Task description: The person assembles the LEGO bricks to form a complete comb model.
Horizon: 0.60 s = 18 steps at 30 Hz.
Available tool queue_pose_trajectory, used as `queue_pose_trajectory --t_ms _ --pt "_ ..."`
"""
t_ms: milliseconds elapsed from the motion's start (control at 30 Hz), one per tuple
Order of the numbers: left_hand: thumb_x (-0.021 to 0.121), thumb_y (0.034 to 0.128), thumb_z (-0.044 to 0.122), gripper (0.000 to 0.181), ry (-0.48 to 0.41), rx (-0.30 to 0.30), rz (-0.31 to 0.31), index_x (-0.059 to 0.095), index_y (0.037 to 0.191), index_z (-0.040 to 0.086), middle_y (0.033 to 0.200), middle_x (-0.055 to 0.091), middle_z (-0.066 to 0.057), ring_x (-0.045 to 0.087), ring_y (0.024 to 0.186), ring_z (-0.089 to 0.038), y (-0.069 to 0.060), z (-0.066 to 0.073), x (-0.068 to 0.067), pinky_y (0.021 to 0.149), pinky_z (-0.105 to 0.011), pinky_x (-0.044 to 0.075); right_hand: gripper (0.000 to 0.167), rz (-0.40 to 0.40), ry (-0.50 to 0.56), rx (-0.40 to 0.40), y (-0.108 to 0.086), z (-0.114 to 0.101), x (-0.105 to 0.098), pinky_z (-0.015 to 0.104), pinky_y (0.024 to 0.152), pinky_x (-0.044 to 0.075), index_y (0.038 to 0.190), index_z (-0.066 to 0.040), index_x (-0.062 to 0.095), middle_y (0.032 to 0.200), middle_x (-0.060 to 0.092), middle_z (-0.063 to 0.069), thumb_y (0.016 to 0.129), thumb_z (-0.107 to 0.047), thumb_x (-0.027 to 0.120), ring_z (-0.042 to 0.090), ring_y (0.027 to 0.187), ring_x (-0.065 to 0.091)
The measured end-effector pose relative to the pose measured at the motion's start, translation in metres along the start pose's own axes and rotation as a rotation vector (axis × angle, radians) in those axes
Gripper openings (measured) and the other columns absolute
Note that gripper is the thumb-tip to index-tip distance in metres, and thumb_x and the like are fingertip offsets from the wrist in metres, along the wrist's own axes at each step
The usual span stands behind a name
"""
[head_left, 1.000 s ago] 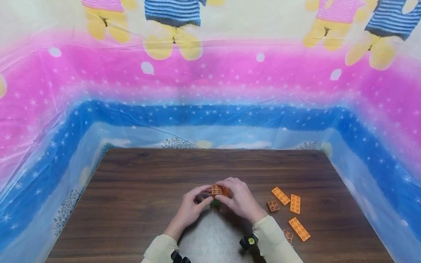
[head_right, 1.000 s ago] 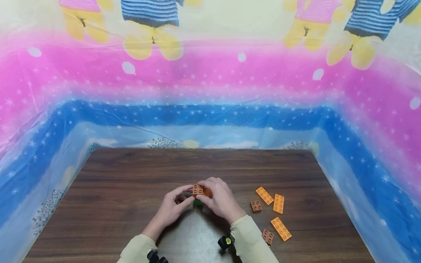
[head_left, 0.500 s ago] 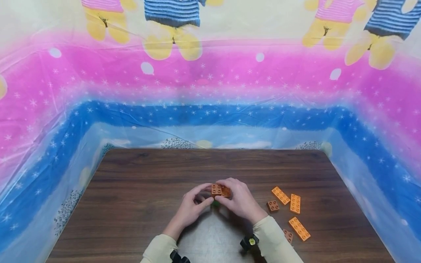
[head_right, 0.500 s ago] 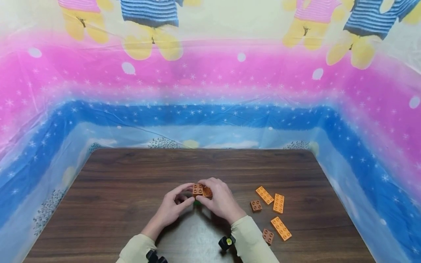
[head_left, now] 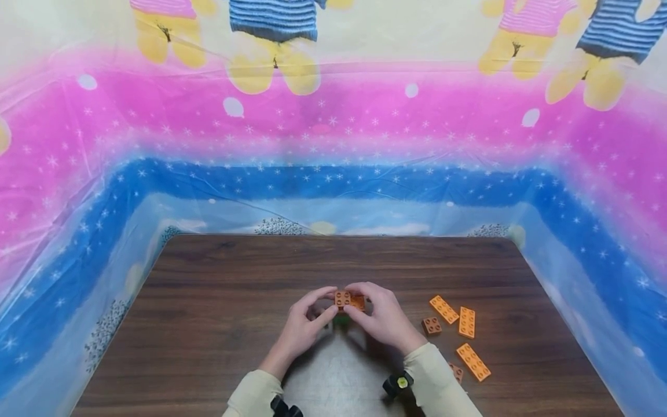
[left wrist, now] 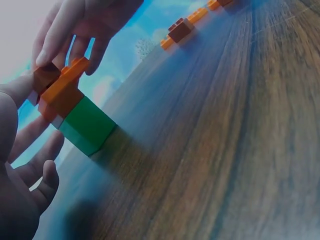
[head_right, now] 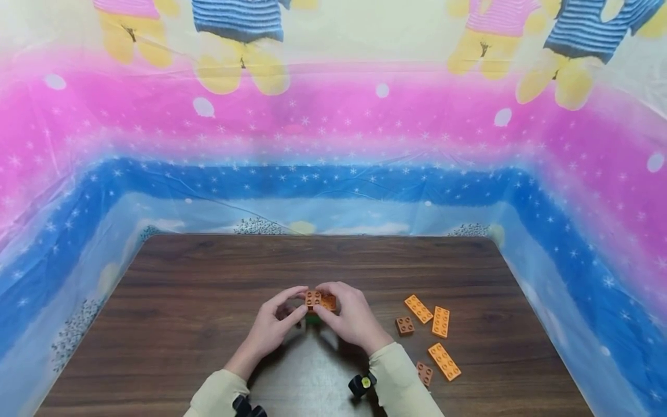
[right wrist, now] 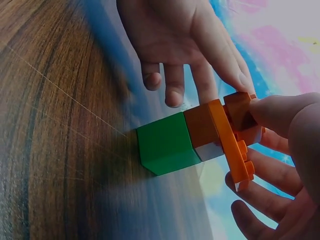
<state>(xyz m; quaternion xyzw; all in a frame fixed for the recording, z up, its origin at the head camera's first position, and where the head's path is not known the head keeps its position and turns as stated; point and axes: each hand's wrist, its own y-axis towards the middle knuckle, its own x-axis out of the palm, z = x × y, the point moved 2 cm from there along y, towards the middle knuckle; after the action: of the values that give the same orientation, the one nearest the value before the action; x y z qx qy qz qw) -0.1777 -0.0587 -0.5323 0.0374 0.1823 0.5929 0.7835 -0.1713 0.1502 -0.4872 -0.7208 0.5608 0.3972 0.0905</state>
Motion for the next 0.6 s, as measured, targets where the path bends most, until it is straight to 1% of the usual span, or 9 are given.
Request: queue_pose_trajectory --t_ms 100,300,433,600 --pt "0.072 0.1020 0.020 0.038 -0.003 0.011 0.004 0.067 0.140 0.019 0.127 0.070 -0.007 0.068 0.079 -0.029 0.0000 0.0007 0.0005 0.065 -0.029 0.055 0.032 0.003 -0.002 -0.012 0.0004 -0.0003 0.0008 0.048 0.091 0.059 0.128 -0.017 0.070 0.122 0.073 -0.001 0.098 -0.025 0.078 0.014 0.107 0.069" --pt "0.072 0.1020 0.019 0.037 -0.006 0.020 0.012 0.068 0.138 0.011 0.127 0.070 -0.008 0.068 0.078 -0.031 0.0011 0.0012 0.0001 0.065 -0.029 0.056 0.030 0.014 -0.016 -0.034 0.0024 0.0010 0.0013 0.045 0.089 0.060 0.126 -0.017 0.071 0.121 0.073 -0.001 0.097 -0.024 0.079 0.012 0.106 0.069" --pt "0.072 0.1017 0.019 0.034 -0.014 0.011 0.014 0.069 0.136 0.016 0.126 0.070 -0.008 0.068 0.078 -0.032 0.0009 0.0011 0.0001 0.065 -0.029 0.057 0.029 0.010 -0.010 -0.025 0.0028 0.0012 0.0016 0.046 0.089 0.060 0.124 -0.018 0.072 0.120 0.073 -0.001 0.097 -0.024 0.079 0.012 0.104 0.069" --pt "0.072 0.1015 0.019 0.033 -0.015 0.014 0.015 0.070 0.134 0.018 0.126 0.070 -0.007 0.068 0.078 -0.027 0.0007 0.0006 0.0005 0.065 -0.029 0.056 0.028 0.003 0.002 0.002 0.0027 0.0002 0.0013 0.049 0.090 0.059 0.123 -0.018 0.072 0.119 0.073 -0.001 0.097 -0.024 0.079 0.013 0.104 0.069"
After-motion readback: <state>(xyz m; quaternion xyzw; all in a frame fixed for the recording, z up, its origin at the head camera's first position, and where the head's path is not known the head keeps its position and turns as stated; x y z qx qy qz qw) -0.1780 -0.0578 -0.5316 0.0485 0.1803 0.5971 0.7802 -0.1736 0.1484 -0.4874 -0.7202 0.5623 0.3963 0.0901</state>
